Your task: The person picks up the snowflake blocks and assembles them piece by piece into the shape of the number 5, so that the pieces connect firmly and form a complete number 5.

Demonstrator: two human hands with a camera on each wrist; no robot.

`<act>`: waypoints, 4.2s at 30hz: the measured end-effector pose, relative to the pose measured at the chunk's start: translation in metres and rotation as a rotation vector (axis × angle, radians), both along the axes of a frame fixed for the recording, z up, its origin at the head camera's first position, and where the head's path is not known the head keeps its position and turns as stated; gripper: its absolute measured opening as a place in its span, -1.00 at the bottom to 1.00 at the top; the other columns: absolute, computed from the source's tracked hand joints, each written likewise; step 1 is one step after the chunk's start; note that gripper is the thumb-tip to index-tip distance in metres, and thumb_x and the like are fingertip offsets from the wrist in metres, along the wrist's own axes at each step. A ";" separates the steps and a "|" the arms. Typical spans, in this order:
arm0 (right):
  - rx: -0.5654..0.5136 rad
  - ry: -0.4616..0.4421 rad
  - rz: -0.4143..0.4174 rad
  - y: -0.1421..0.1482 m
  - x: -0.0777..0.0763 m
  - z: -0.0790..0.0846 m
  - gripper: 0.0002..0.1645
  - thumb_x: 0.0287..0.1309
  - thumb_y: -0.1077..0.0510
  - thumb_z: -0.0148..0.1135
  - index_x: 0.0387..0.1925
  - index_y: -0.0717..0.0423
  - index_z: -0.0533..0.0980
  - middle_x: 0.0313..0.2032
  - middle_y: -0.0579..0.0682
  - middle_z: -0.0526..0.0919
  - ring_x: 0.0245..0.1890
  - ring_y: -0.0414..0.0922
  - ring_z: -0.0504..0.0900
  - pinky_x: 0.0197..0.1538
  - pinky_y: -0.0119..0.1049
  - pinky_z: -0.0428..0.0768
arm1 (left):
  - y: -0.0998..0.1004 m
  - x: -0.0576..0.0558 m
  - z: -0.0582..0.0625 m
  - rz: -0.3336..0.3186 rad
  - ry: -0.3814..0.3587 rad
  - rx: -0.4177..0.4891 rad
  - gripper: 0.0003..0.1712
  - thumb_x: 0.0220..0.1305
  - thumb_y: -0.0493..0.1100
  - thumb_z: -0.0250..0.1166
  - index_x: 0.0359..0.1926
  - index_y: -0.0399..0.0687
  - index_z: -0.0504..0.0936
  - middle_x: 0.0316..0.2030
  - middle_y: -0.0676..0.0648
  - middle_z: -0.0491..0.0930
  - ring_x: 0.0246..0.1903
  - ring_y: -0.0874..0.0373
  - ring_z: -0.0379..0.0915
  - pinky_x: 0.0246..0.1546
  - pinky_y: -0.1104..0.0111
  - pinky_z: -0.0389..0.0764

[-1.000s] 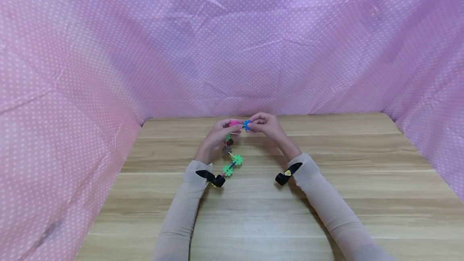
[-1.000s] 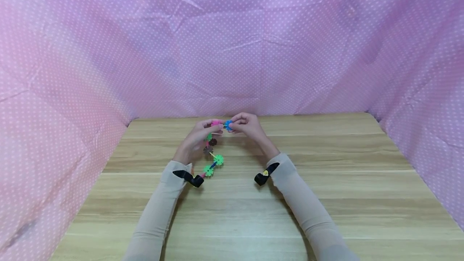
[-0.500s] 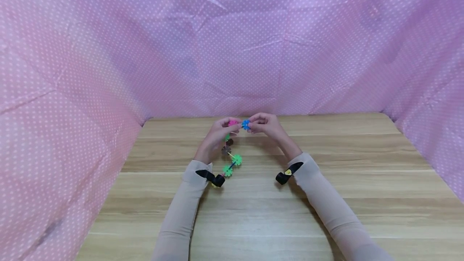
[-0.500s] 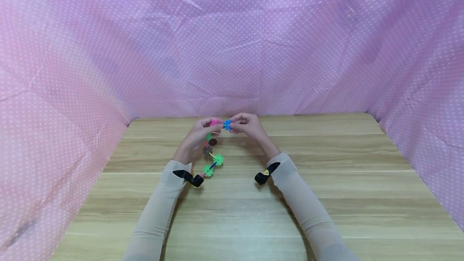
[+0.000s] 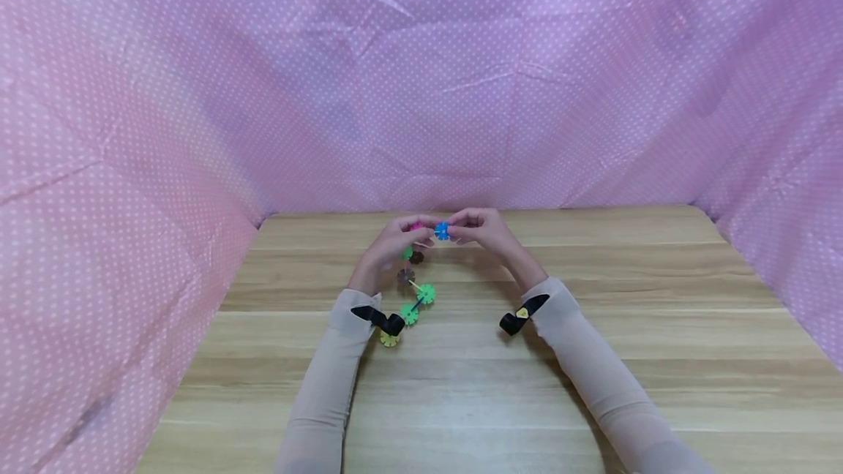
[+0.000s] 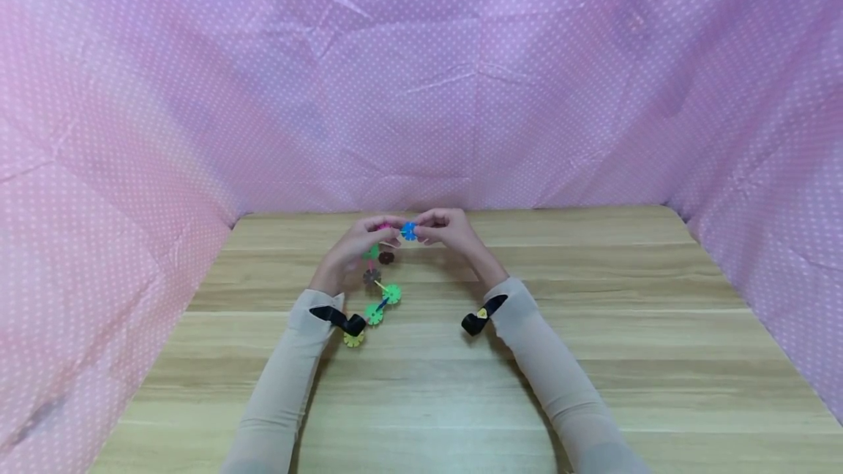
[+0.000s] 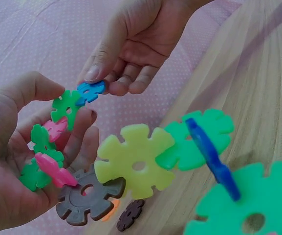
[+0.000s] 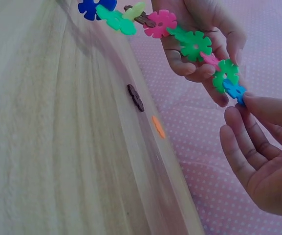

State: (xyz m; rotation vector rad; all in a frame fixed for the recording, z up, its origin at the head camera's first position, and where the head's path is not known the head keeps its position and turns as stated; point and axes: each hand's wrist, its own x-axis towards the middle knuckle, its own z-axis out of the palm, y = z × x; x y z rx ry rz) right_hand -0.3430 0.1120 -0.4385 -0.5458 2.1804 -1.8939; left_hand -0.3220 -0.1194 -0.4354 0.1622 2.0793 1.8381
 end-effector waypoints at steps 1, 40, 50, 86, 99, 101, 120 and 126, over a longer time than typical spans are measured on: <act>0.010 -0.002 0.001 0.000 0.000 -0.001 -0.71 0.32 0.23 0.33 -0.03 0.38 0.62 -0.35 -0.11 0.75 -0.34 -0.19 0.74 -0.13 -0.22 0.78 | -0.001 0.000 0.000 -0.003 -0.017 0.004 -0.69 0.44 0.00 0.27 0.15 0.16 0.68 0.07 0.00 0.62 0.10 -0.02 0.53 0.11 -0.10 0.52; 0.428 0.131 0.362 -0.038 -0.018 -0.021 -0.54 0.17 0.31 0.43 0.11 0.29 0.58 -0.06 0.19 0.72 -0.06 -0.01 0.68 0.08 -0.29 0.67 | -0.029 -0.003 0.008 0.148 0.069 0.115 -0.70 0.43 -0.18 0.20 0.11 -0.11 0.64 0.02 -0.04 0.60 0.16 -0.23 0.46 0.37 -0.14 0.39; 0.440 0.147 0.413 -0.050 -0.025 -0.023 -0.50 0.13 0.34 0.46 0.12 0.35 0.58 -0.29 0.17 0.63 -0.33 -0.21 0.51 -0.24 -0.47 0.49 | -0.031 -0.004 0.008 0.159 0.055 0.104 -0.69 0.45 -0.16 0.20 0.14 -0.06 0.64 0.04 -0.02 0.59 0.22 -0.26 0.41 0.36 -0.11 0.41; 0.337 -0.041 0.186 -0.025 -0.014 -0.024 -0.76 0.17 0.39 0.34 -0.10 0.33 0.60 -0.27 0.10 0.74 -0.32 -0.21 0.63 -0.22 -0.41 0.61 | -0.007 -0.008 0.002 0.156 0.022 0.113 -0.60 0.52 -0.19 0.07 0.30 -0.12 0.49 -0.01 -0.08 0.57 0.10 -0.26 0.51 0.31 -0.10 0.50; 0.247 -0.117 0.088 0.003 -0.022 -0.018 -0.64 0.25 0.33 0.33 0.08 0.22 0.63 -0.18 0.01 0.76 -0.23 -0.14 0.69 -0.16 -0.31 0.69 | 0.012 -0.004 -0.001 0.182 -0.055 0.216 -0.69 0.52 -0.20 0.09 0.22 -0.04 0.45 -0.01 -0.04 0.47 0.06 -0.20 0.52 0.33 -0.10 0.48; 0.204 -0.106 0.062 0.004 -0.022 -0.016 -0.65 0.24 0.33 0.34 0.07 0.25 0.63 -0.20 -0.01 0.77 -0.24 -0.15 0.70 -0.13 -0.29 0.71 | 0.013 -0.004 -0.002 0.178 -0.049 0.217 -0.69 0.52 -0.19 0.10 0.21 -0.05 0.45 -0.01 -0.05 0.47 0.13 -0.29 0.48 0.34 -0.10 0.47; 0.033 0.025 -0.075 0.000 -0.023 -0.009 -0.72 0.19 0.38 0.37 -0.08 0.47 0.57 -0.34 -0.04 0.75 -0.37 -0.30 0.69 0.01 -0.04 0.74 | 0.010 -0.010 -0.007 0.140 -0.015 0.209 -0.68 0.52 -0.22 0.04 0.22 -0.10 0.46 0.01 -0.04 0.48 -0.11 -0.04 0.57 0.32 -0.10 0.50; 0.032 0.039 -0.088 -0.002 -0.020 -0.010 -0.72 0.18 0.35 0.40 -0.12 0.46 0.59 -0.30 0.04 0.75 -0.38 -0.30 0.68 -0.13 -0.35 0.73 | 0.010 -0.009 -0.007 0.134 -0.019 0.206 -0.67 0.53 -0.23 0.02 0.23 -0.11 0.46 -0.03 -0.04 0.50 -0.24 0.12 0.60 0.32 -0.09 0.50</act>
